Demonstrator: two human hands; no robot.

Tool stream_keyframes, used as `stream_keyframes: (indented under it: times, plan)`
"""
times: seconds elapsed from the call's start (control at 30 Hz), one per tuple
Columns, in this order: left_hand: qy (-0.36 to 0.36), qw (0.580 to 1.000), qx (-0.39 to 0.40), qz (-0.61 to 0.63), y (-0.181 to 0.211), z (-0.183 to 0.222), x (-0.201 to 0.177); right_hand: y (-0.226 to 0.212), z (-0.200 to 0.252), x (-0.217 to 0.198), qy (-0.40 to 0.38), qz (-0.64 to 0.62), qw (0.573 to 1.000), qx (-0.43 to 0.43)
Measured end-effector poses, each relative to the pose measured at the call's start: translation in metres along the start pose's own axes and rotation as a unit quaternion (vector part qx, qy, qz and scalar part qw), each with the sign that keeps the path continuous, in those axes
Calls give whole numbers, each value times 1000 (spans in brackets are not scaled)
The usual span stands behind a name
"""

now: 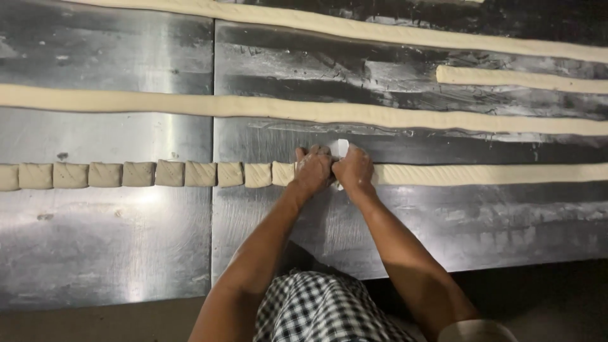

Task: Cutting long strips of dough into smaller uniform pieces using a bench scraper.

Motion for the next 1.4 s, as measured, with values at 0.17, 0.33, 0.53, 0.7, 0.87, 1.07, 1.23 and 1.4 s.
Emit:
stream_keyframes:
  times: [0.17, 0.33, 0.53, 0.7, 0.87, 1.07, 1.23, 1.4]
  plan:
    - [32, 999, 1, -1, -25, -8, 35, -6, -18, 5, 21, 6, 1000, 11]
    - [12, 1000, 0, -4, -13, -4, 16, -5, -34, 1, 28, 2, 999, -23]
    - [49, 997, -11, 58, -28, -16, 37, 30, -23, -67, 156, -232, 960, -15]
    - [42, 998, 32, 14, 7, -40, 61, 78, -14, -59, -14, -76, 996, 44]
    - [-13, 999, 12, -43, 14, -50, 84, 73, 4, -58, -22, -118, 992, 46]
    - [-47, 999, -8, -10, 29, -47, 57, 71, 9, -43, -34, -96, 994, 40]
    - [7, 1000, -11, 8, 10, -59, 100, 63, 16, -30, -37, -29, 999, 21]
    - [-12, 1000, 4, -8, 16, -50, 87, 51, 1, -28, 8, -29, 999, 17]
Point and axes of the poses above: each hand's wrist, its own z-axis away from the middle knuckle, its own x-axis out of the palm, y = z × x, the point moved 4 cm from there along -z, towards the middle knuckle, and after that the axes turned 6 degrees about -x, right-handed, at the moved point
